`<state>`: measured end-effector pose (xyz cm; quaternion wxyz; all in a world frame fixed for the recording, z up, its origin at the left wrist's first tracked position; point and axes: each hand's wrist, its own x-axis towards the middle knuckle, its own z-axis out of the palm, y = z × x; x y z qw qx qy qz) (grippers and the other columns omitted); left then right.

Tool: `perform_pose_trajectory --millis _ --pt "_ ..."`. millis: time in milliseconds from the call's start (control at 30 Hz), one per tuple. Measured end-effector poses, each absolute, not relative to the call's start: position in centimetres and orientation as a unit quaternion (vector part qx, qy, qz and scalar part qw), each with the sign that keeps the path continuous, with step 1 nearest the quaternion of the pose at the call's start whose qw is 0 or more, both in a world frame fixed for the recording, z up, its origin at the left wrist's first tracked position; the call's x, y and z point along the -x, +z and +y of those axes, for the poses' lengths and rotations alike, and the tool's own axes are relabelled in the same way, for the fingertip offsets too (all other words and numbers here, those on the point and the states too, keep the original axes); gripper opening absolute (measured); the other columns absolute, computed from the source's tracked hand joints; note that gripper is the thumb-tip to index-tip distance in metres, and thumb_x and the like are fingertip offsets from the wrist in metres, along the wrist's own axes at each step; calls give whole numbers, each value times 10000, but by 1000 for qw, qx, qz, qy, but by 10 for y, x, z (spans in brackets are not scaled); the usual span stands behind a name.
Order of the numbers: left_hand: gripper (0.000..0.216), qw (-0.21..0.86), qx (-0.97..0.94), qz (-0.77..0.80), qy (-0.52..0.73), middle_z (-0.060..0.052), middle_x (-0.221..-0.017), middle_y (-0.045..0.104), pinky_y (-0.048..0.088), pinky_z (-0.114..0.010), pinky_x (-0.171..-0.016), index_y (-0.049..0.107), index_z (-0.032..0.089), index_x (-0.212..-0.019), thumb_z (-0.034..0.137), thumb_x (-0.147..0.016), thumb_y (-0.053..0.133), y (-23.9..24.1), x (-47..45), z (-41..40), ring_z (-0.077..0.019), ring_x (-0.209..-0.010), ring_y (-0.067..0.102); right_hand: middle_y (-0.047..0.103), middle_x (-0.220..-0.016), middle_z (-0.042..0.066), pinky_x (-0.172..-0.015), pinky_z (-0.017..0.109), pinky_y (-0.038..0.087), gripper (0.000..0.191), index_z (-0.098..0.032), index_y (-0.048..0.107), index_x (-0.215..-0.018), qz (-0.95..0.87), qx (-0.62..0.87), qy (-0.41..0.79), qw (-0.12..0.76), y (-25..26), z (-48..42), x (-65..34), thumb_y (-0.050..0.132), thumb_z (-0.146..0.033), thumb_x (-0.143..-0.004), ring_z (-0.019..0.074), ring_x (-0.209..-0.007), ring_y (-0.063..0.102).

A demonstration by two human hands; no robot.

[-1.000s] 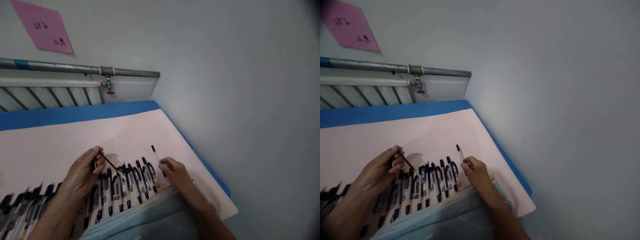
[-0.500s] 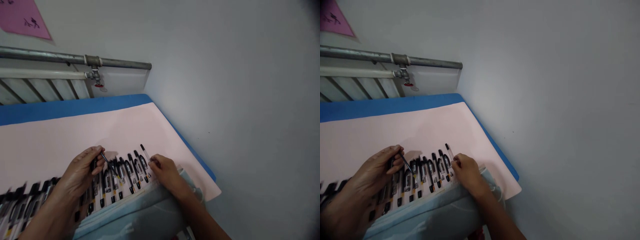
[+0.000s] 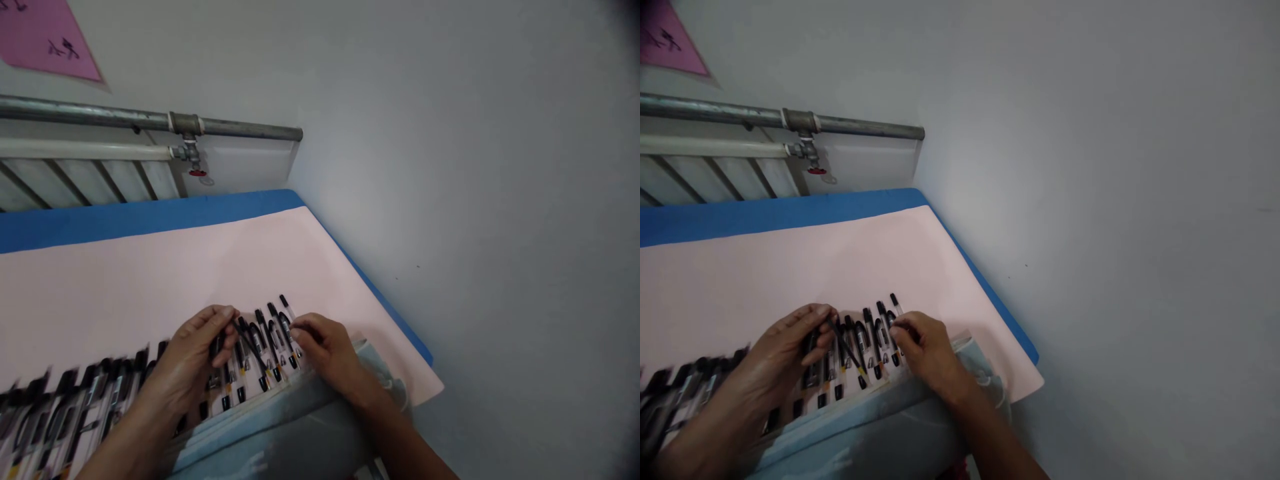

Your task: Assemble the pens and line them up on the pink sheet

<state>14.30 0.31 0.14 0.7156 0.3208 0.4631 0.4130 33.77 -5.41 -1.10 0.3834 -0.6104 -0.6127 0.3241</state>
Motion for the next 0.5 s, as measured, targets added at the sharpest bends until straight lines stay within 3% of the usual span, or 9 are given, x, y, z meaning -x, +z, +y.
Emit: perform_pose_trajectory --millis 233,367,500 --pt "228 724 -325 473 383 45 -509 505 259 -147 -355 575 167 -764 382 -702 614 3 -163 -15 -23 -340 328 547 -665 -28 -556 190 364 188 -172 647 -876 -574 535 517 342 -6 -59 -326 608 -261 -716 93 -613 476" --pt "214 694 -324 481 427 28 -561 533 266 -146 -354 599 159 -760 359 -690 634 0 -158 -8 -29 -377 361 516 -613 -42 -524 182 330 69 -170 630 -741 -590 551 484 337 -6 -58 -329 577 -207 -717 84 -585 446" --pt "198 654 -304 473 506 4 -626 550 279 -134 -356 636 138 -736 308 -647 683 -3 -146 5 -54 -496 450 548 -623 -32 -514 189 340 97 -175 614 -738 -571 633 383 357 -9 -53 -339 527 -216 -739 90 -565 465"
